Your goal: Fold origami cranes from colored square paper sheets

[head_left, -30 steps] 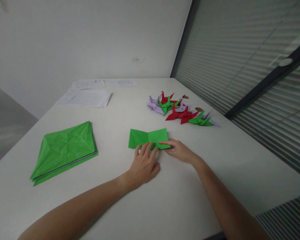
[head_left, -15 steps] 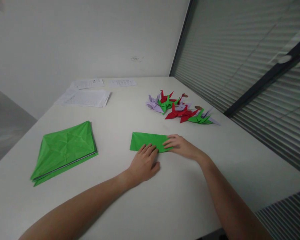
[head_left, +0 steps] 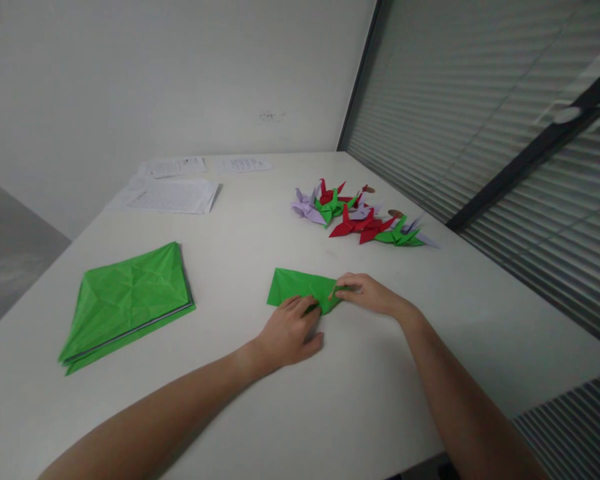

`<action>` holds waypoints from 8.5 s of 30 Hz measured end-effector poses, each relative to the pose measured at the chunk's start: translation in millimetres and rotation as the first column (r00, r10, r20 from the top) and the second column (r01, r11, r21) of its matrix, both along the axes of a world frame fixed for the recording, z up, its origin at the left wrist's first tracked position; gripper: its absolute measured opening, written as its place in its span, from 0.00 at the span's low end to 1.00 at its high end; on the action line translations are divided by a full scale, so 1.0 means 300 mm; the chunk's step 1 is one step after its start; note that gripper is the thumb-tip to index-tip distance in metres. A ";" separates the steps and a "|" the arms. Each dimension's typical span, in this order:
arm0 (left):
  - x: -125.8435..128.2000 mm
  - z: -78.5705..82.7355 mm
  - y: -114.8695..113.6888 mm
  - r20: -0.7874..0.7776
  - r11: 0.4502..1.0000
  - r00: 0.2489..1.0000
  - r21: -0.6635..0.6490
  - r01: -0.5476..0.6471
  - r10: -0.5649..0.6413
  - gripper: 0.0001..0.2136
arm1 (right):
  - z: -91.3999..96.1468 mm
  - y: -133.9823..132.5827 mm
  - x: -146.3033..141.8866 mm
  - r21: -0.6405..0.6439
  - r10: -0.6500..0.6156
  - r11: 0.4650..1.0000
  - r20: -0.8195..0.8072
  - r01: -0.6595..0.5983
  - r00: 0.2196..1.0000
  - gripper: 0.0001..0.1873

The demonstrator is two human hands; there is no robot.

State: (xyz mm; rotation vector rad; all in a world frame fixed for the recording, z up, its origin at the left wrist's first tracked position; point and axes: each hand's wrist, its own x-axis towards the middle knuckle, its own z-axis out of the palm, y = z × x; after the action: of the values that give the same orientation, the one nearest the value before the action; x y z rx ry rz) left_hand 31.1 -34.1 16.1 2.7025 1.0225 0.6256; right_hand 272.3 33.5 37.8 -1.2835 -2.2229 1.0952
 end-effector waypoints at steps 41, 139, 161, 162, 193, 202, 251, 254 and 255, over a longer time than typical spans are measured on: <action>0.003 -0.003 -0.008 -0.017 0.994 1.000 0.112 -0.014 0.016 0.10 | -0.058 -0.025 -0.168 0.436 -0.463 0.850 0.353 0.295 0.813 0.06; -0.023 -0.007 0.056 -0.074 0.976 0.975 -0.078 0.205 -0.211 0.24 | -0.056 -0.010 -0.195 0.400 -0.510 0.852 0.489 0.338 0.707 0.11; -0.024 0.002 0.060 -0.088 0.968 0.968 -0.113 0.225 -0.235 0.32 | -0.058 -0.066 -0.239 0.597 -0.542 0.793 0.597 0.123 0.592 0.13; -0.024 0.002 0.059 -0.088 0.968 0.968 -0.111 0.225 -0.235 0.32 | -0.057 -0.068 -0.239 0.597 -0.539 0.793 0.597 0.119 0.594 0.13; -0.035 -0.017 0.060 -0.084 0.974 0.973 -0.081 0.209 -0.216 0.31 | -0.085 0.002 0.010 0.612 -0.718 0.694 0.555 0.378 0.420 0.26; -0.029 -0.005 0.057 -0.092 0.976 0.974 -0.089 0.197 -0.205 0.31 | -0.059 0.006 -0.006 0.538 -0.601 0.777 0.480 0.326 0.639 0.31; -0.053 0.031 0.141 0.546 0.762 0.711 -0.647 0.022 0.443 0.14 | -0.018 -0.048 -0.155 -0.319 -0.280 0.940 -0.528 0.118 0.801 0.31; -0.072 0.000 0.140 0.400 0.917 0.837 -0.296 -0.267 0.372 0.14 | -0.047 -0.032 -0.138 -0.172 -0.264 0.962 -0.376 0.213 0.888 0.25; -0.077 -0.003 0.137 0.359 0.950 0.881 -0.156 -0.269 0.308 0.16 | -0.057 -0.028 -0.136 -0.095 -0.253 0.967 -0.310 0.235 0.917 0.23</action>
State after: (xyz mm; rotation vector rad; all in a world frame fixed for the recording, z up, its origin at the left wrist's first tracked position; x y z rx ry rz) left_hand 7.9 7.1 15.1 2.2288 1.3118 1.0677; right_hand 231.6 25.0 20.9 -1.2619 -1.7552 1.1794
